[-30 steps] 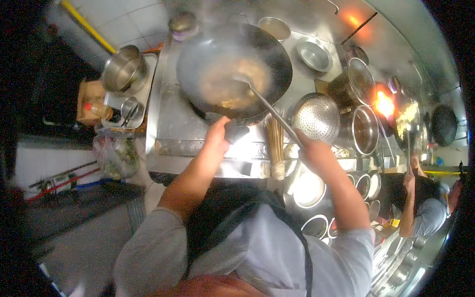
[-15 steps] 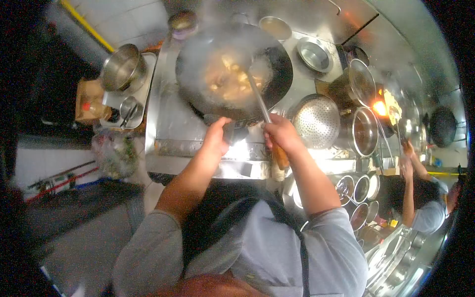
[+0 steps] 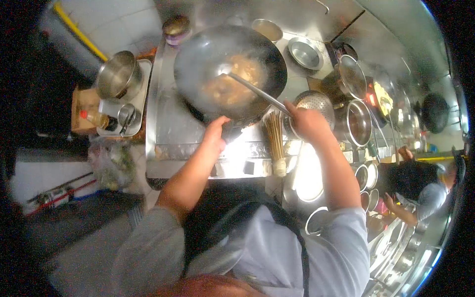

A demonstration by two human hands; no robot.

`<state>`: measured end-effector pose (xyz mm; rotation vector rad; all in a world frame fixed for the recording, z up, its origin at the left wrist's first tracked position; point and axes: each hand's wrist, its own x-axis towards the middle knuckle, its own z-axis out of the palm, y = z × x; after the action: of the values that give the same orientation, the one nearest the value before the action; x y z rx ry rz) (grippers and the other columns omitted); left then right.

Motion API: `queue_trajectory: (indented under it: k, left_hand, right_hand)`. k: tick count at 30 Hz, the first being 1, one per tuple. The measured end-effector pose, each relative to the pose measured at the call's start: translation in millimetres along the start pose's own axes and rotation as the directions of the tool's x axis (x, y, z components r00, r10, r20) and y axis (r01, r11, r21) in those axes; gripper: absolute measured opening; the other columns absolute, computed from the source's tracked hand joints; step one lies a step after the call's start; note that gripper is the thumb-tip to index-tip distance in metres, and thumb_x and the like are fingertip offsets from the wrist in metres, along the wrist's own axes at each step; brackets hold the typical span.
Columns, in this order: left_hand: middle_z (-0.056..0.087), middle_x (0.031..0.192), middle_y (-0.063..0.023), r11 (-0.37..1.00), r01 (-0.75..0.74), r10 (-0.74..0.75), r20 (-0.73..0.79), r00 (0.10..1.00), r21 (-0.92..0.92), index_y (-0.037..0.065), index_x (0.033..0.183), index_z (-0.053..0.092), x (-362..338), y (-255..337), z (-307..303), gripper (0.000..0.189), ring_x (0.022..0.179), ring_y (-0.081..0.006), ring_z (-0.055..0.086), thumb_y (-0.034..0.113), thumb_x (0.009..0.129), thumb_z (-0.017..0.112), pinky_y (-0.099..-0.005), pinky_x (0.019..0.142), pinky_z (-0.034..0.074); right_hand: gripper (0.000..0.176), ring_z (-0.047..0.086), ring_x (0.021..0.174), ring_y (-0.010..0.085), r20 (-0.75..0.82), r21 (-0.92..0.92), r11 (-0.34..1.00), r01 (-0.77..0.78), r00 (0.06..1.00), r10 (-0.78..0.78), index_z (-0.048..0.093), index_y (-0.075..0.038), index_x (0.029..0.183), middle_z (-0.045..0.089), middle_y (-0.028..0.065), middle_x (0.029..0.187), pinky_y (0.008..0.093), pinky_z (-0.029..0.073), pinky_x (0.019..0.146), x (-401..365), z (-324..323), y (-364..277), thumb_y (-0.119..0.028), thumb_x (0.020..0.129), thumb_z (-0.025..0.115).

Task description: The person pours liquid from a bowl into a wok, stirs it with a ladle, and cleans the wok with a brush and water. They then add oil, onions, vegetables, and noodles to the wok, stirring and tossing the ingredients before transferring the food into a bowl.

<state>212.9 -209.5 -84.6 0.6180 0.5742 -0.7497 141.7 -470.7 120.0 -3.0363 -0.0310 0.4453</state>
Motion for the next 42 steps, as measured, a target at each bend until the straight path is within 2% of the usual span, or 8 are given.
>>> queue_trajectory:
  k: [9,16,20,22,23,25,31,42]
  left_hand:
    - [0.068,0.090,-0.0134,0.992,-0.055,0.066,-0.101,0.993,0.111,-0.004,0.095,0.067,-91.6,11.8,4.7,0.021,0.080,-0.0252,0.068,0.011,0.081,0.066,-0.0377,0.067,0.055]
    - [0.064,0.086,-0.0148,0.992,-0.028,0.043,-0.121,0.992,0.122,0.000,0.096,0.059,-134.4,-1.5,-2.8,0.018,0.069,-0.0277,0.068,0.012,0.084,0.063,-0.0432,0.057,0.059]
    - [0.061,0.071,-0.0070,0.930,-0.282,0.325,-0.165,0.931,0.236,-0.003,0.075,0.064,-170.0,-22.5,8.4,0.015,0.057,-0.0188,0.059,0.011,0.079,0.068,-0.0371,0.049,0.044]
    - [0.057,0.068,-0.0056,0.831,-0.294,0.422,-0.192,0.886,0.472,-0.004,0.074,0.063,-167.0,-28.2,0.2,0.017,0.050,-0.0157,0.049,0.011,0.079,0.068,-0.0367,0.045,0.035]
    - [0.057,0.068,-0.0056,0.827,-0.304,0.435,-0.198,0.878,0.472,-0.004,0.074,0.063,-171.2,-30.9,0.9,0.017,0.050,-0.0157,0.049,0.011,0.079,0.068,-0.0367,0.045,0.035]
    - [0.053,0.065,-0.0035,0.764,-0.312,0.495,-0.204,0.844,0.564,-0.004,0.072,0.062,-184.4,-35.3,13.5,0.018,0.048,-0.0138,0.040,0.013,0.079,0.067,-0.0370,0.045,0.026]
    - [0.065,0.085,-0.0088,0.932,-0.217,0.270,-0.156,0.950,0.289,-0.005,0.090,0.067,-198.8,-26.7,-7.4,0.018,0.070,-0.0195,0.062,0.011,0.083,0.064,-0.0362,0.060,0.048]
    - [0.072,0.097,-0.0118,0.804,0.048,-0.024,-0.048,0.999,0.593,0.002,0.101,0.066,-319.8,25.4,-71.8,0.021,0.083,-0.0262,0.072,0.018,0.089,0.060,-0.0412,0.072,0.059]
  right_hand:
    - [0.058,0.066,0.096,0.0461,-0.098,0.304,0.873,-0.383,0.898,0.428,0.044,-0.008,0.146,0.068,0.0300,0.101,0.0496,0.051,0.088,-63.3,14.5,-44.5,-0.020,0.091,0.058]
    - [0.051,0.068,0.088,0.0390,-0.082,0.595,0.762,-0.257,0.923,0.375,0.050,-0.003,0.139,0.068,0.0246,0.091,0.0445,0.052,0.083,-94.2,16.5,-66.5,-0.019,0.091,0.059]
    - [0.041,0.068,0.071,0.0340,-0.294,0.516,0.852,-0.085,0.917,0.269,0.053,0.001,0.129,0.064,0.0210,0.078,0.0445,0.053,0.068,-84.2,62.6,-48.2,-0.020,0.094,0.058]
    - [0.034,0.065,0.056,0.0288,0.232,0.708,0.522,-0.475,0.855,0.464,0.052,0.003,0.119,0.059,0.0179,0.070,0.0422,0.052,0.054,-88.2,47.0,-77.9,-0.020,0.095,0.057]
    - [0.031,0.060,0.046,0.0232,0.178,0.713,0.618,-0.332,0.937,0.299,0.050,0.003,0.116,0.059,0.0138,0.068,0.0379,0.049,0.044,-90.8,90.0,-56.4,-0.021,0.097,0.055]
    - [0.029,0.056,0.045,0.0174,0.454,0.798,0.354,-0.488,0.873,0.180,0.051,0.001,0.117,0.055,0.0055,0.069,0.0317,0.046,0.041,-118.7,35.7,-105.9,-0.021,0.098,0.055]
    - [0.037,0.043,0.048,0.0108,0.452,0.581,-0.636,-0.509,0.851,-0.268,0.051,0.002,0.125,0.044,-0.0021,0.069,0.0266,0.039,0.046,-166.2,17.8,-143.3,-0.015,0.093,0.055]
    - [0.042,0.058,0.055,0.0158,0.334,0.846,-0.467,-0.258,0.938,0.087,0.055,0.002,0.130,0.054,0.0053,0.072,0.0299,0.047,0.050,-269.0,97.6,-237.7,-0.012,0.091,0.062]
